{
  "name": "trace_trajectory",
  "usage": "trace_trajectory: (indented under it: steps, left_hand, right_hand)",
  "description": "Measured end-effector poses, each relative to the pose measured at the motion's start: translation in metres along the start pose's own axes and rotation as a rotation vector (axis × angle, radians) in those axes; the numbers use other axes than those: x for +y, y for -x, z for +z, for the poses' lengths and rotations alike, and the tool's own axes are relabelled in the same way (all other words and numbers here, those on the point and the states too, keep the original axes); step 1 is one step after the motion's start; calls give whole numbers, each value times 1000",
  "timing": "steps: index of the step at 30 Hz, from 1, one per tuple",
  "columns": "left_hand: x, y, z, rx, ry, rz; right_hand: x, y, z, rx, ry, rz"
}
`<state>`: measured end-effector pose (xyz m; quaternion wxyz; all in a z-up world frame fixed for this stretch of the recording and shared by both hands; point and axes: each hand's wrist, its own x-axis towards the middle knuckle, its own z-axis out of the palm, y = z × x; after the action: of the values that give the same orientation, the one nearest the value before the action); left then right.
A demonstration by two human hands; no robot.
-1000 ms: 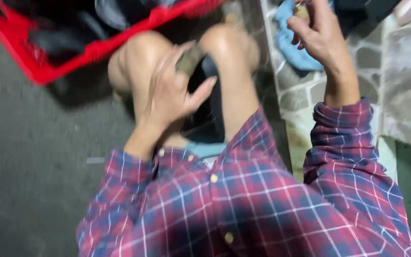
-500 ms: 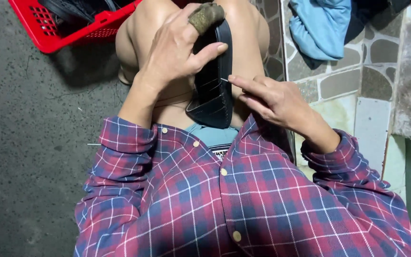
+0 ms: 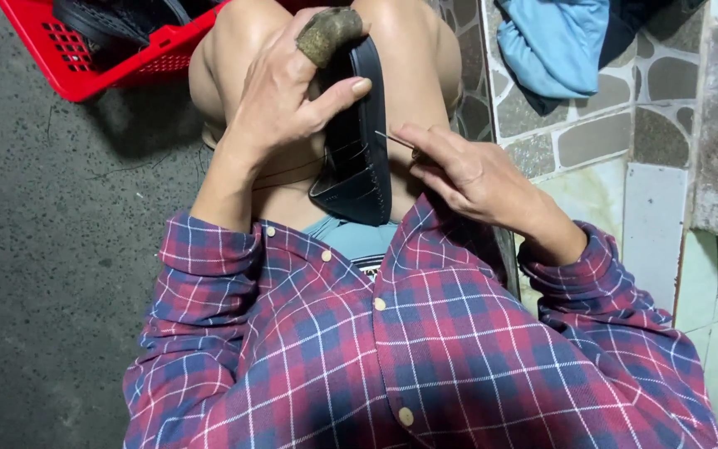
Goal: Hand-sewing the sole of a black sandal using an awl and thread.
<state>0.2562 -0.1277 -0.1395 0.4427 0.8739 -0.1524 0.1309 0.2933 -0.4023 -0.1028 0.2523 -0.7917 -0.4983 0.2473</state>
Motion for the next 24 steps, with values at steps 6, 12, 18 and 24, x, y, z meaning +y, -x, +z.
trace_trajectory:
  steps: [6,12,18,24]
  left_hand:
    - [7,-1,0,6,-15,24]
    - [7,-3,3,-8,-22,9]
    - [6,-2,2,-4,-36,-32]
    - [4,0,4,18,-9,-16]
  right_hand:
    - [9,-3,8,48,209,-54]
    - [16,0,10,96,461,-56]
    - [17,0,10,117,615,-100]
    - [16,-1,9,100,661,-91]
